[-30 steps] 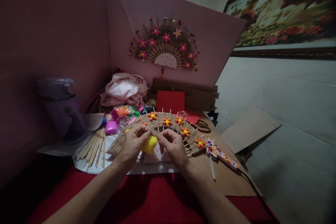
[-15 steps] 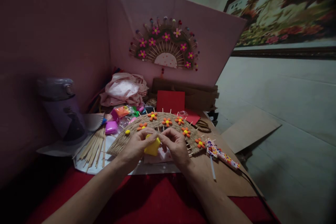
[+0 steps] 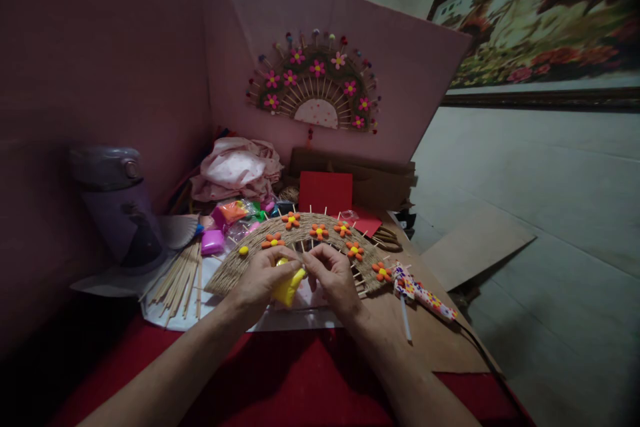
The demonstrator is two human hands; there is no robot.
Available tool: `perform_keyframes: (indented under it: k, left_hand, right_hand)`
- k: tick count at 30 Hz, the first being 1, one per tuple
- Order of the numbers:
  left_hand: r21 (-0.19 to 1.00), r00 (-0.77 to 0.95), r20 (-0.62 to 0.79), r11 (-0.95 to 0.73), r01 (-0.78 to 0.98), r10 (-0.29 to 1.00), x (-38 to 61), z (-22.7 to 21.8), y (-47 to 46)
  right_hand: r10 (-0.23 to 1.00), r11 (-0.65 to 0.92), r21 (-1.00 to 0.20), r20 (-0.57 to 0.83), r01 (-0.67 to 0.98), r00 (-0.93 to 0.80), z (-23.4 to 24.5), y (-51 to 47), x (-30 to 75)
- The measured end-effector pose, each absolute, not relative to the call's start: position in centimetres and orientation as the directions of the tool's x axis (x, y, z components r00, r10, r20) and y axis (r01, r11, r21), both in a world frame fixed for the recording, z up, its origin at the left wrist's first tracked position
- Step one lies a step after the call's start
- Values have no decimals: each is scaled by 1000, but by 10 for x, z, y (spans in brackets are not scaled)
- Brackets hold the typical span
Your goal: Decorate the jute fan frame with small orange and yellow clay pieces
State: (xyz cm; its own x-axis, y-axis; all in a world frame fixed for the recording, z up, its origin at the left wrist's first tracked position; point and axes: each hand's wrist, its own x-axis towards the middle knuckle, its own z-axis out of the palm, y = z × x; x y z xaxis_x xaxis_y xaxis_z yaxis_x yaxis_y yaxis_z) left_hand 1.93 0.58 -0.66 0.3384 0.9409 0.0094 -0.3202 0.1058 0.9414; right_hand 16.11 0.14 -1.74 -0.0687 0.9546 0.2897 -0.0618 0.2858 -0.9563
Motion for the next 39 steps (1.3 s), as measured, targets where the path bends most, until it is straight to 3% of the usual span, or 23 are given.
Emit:
perform_keyframes:
  k: [10, 20, 29, 39]
  left_hand:
    - [897, 387, -51, 212, -387, 921, 25, -5, 0]
    - [957, 225, 71, -3, -289, 972, 26, 2, -5]
    - [958, 243, 67, 6, -287, 968, 27, 3, -7]
    - [957, 206, 116, -54, -285, 972, 25, -3, -5]
  right_hand:
    - [934, 357, -934, 357, 8, -14, -19, -3, 160]
    - [964, 260, -965, 261, -24, -52, -17, -7, 155]
    - [983, 163, -978, 173, -131, -68, -15, -8, 154]
    - [970, 192, -965, 214, -180, -113, -21, -6, 156]
